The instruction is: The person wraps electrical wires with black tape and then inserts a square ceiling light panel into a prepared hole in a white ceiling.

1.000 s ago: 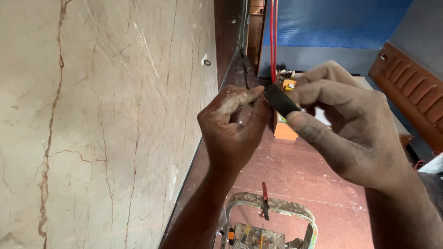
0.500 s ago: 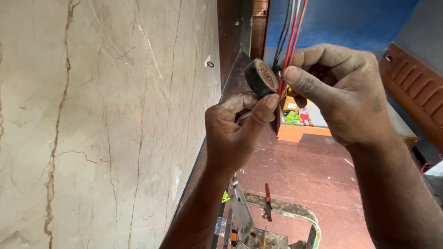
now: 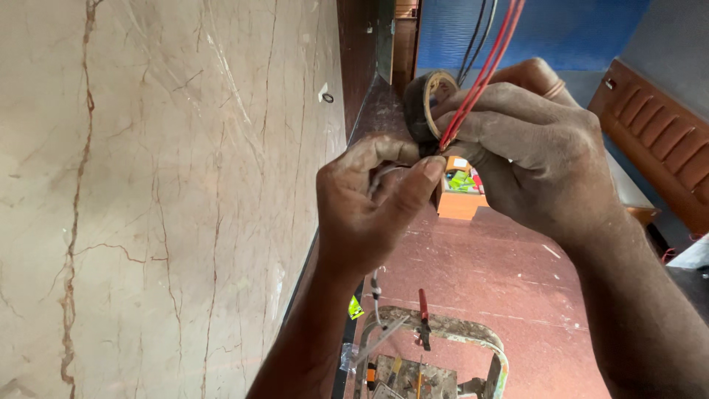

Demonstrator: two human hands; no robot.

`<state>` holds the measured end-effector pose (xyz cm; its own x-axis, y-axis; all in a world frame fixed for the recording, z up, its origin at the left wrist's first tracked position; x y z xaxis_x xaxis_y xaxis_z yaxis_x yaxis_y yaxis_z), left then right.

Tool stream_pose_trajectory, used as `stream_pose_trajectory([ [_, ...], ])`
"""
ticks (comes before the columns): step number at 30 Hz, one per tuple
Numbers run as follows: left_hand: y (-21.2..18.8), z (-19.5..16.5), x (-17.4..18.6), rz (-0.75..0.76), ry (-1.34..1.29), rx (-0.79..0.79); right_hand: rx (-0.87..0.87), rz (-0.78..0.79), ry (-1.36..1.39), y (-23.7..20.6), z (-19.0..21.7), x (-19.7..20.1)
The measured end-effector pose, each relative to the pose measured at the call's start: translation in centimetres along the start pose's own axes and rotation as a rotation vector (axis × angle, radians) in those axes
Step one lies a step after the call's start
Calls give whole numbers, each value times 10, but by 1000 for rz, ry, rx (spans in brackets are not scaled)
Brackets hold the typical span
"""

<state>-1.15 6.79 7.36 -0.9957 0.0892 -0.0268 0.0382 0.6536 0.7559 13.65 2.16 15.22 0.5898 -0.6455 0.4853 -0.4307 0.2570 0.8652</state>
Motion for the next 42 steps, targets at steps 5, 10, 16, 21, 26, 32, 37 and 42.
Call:
stream_pose_trajectory([
  [5, -2, -29, 3, -190, 177, -386, 99, -28, -93, -5, -2, 8],
  [10, -5, -27, 12, -212, 193, -441, -130, 52, -4, -16, -6, 2],
  [16, -6, -19, 12, -198, 116, -405, -139, 118, 514, -13, 27, 4],
  [21, -10, -25, 3, -108, 144, -438, -145, 10, 323, -1, 28, 1],
  [26, -11, -9, 5, -204, -69, -148, -361, -219, 742, -6, 4, -6],
  [32, -10, 1, 2, -114, -421, -83, -478, -111, 984, -9, -14, -15],
  [37, -11, 5, -6, -33, -443, -59, -389, -13, 1018, -6, -11, -21],
  [42, -7, 5, 2, -83, -407, 45, -300, 41, 292, -3, -6, -14],
])
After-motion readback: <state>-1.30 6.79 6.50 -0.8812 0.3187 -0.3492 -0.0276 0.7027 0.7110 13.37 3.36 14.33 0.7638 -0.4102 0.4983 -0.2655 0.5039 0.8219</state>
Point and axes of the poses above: each hand's wrist, its own y-axis towards the middle knuckle, its own x-axis out of the back of the hand, z = x × y, the point moved 6 cm from there along y, towards the middle knuckle, and after that the axes turned 6 degrees about -x, right-handed, at the moved point
